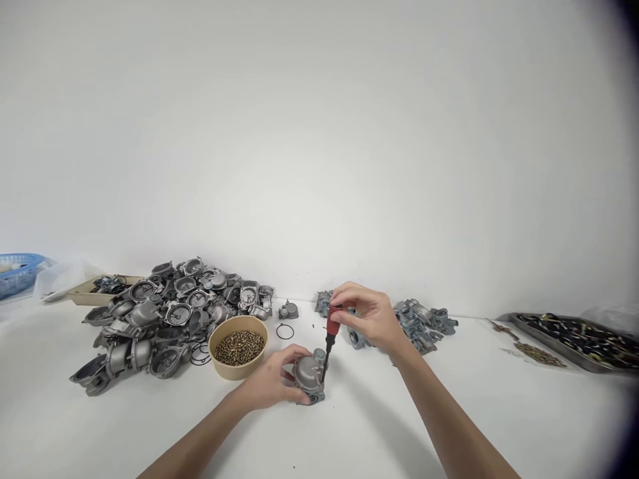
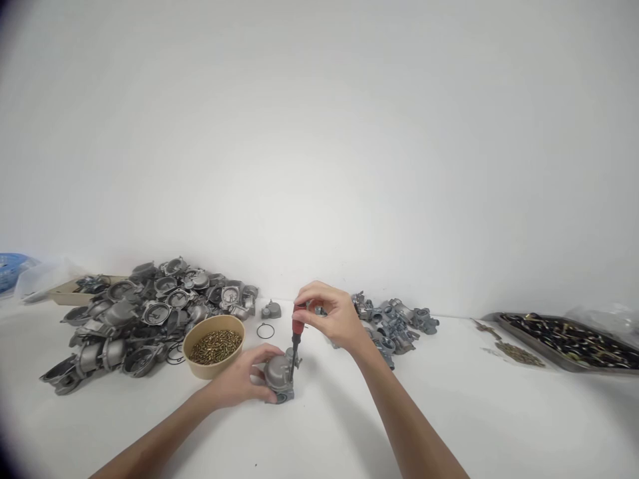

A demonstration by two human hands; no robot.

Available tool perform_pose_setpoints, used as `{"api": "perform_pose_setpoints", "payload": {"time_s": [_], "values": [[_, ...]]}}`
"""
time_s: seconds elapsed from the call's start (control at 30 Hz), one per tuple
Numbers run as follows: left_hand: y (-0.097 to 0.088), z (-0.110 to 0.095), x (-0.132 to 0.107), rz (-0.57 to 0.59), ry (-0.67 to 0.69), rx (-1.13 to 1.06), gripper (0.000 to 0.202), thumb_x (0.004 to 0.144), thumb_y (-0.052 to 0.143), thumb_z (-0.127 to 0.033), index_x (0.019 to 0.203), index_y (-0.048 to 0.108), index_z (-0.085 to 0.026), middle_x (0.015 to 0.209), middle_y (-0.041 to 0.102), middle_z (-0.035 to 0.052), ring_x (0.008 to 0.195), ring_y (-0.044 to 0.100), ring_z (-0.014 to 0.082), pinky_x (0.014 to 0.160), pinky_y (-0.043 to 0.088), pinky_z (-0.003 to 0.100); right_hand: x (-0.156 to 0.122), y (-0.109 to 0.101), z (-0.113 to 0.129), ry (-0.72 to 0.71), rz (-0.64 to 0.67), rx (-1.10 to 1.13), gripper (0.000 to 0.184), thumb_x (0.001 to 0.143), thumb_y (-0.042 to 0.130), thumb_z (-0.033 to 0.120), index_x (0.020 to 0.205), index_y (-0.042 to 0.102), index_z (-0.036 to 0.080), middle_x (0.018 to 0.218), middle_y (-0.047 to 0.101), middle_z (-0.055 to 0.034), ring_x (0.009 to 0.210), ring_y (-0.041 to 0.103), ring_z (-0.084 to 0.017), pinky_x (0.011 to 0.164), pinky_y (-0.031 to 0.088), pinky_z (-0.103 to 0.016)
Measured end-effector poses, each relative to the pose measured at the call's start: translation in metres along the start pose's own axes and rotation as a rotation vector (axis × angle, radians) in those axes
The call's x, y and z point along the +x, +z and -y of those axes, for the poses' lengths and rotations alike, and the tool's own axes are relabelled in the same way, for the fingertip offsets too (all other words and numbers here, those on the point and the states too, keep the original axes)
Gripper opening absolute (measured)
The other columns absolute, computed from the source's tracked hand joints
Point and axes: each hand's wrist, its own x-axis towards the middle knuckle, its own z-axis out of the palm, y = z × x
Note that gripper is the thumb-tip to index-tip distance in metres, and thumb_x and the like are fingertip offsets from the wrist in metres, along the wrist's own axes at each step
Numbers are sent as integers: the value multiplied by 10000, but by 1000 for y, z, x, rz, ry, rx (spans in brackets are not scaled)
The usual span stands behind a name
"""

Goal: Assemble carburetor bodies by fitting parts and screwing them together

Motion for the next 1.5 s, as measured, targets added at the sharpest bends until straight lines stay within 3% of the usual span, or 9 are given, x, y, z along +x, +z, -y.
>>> {"api": "perform_pose_setpoints", "payload": {"time_s": [0.33,0.47,0.63,0.77,0.93,1.03,1.27,1.4,1.5], "values": [[-1,-1,0,2,-11,-2,713,606,917,-223,1245,600,-249,1259,615,74,1066,639,272,884,547,386,-1,2,1,-35,20,4,79,851,771,202,916,796,238,964,710,-67,680,716,-183,649,592,-347],[0,-3,0,7,13,-5,687,616,909,-223,1234,609,-245,1277,614,74,1118,617,279,897,545,385,-1,3,-1,-66,118,50,170,936,665,217,1051,785,254,1007,733,-84,728,727,-196,766,601,-408],[0,-1,0,1,14,5,708,606,917,-218,1240,603,-241,1245,631,76,1093,628,279,890,543,386,-1,2,-3,-43,41,22,152,838,788,225,983,799,266,959,690,-53,680,697,-172,671,593,-353],[0,-1,0,5,4,-1,701,620,910,-223,1247,597,-246,1256,625,74,1074,637,273,883,546,386,-1,0,-2,-45,122,46,163,935,673,254,1049,789,256,1007,720,-85,770,715,-198,777,595,-401],[0,-2,0,2,-5,10,713,610,917,-232,1249,599,-244,1254,621,78,1066,639,275,886,543,390,0,-1,2,-5,47,-10,128,855,772,273,978,806,262,946,704,-61,687,700,-179,648,587,-343],[1,-3,0,0,7,12,698,616,912,-227,1243,604,-247,1251,626,71,1103,624,278,891,539,378,-1,-1,3,-46,124,-5,192,944,659,312,1073,789,256,1001,729,-90,794,723,-215,718,597,-379],[1,-6,0,6,9,-5,690,618,909,-223,1237,606,-241,1234,648,69,1071,637,272,879,536,379,-2,0,0,-42,106,-47,152,918,701,269,1038,795,271,944,734,-65,669,707,-177,658,581,-353],[2,-8,-1,17,13,-28,679,630,900,-223,1240,601,-239,1227,653,70,1057,646,268,878,539,376,-1,-1,3,-43,198,-10,227,979,605,284,1147,753,251,860,761,-76,851,722,-237,790,580,-412],[2,-9,-2,9,15,-10,682,623,902,-227,1237,605,-232,1230,650,75,1073,641,274,885,539,378,0,-1,4,-1,161,-37,191,931,685,284,1101,763,247,841,746,-63,780,721,-220,710,578,-373]]}}
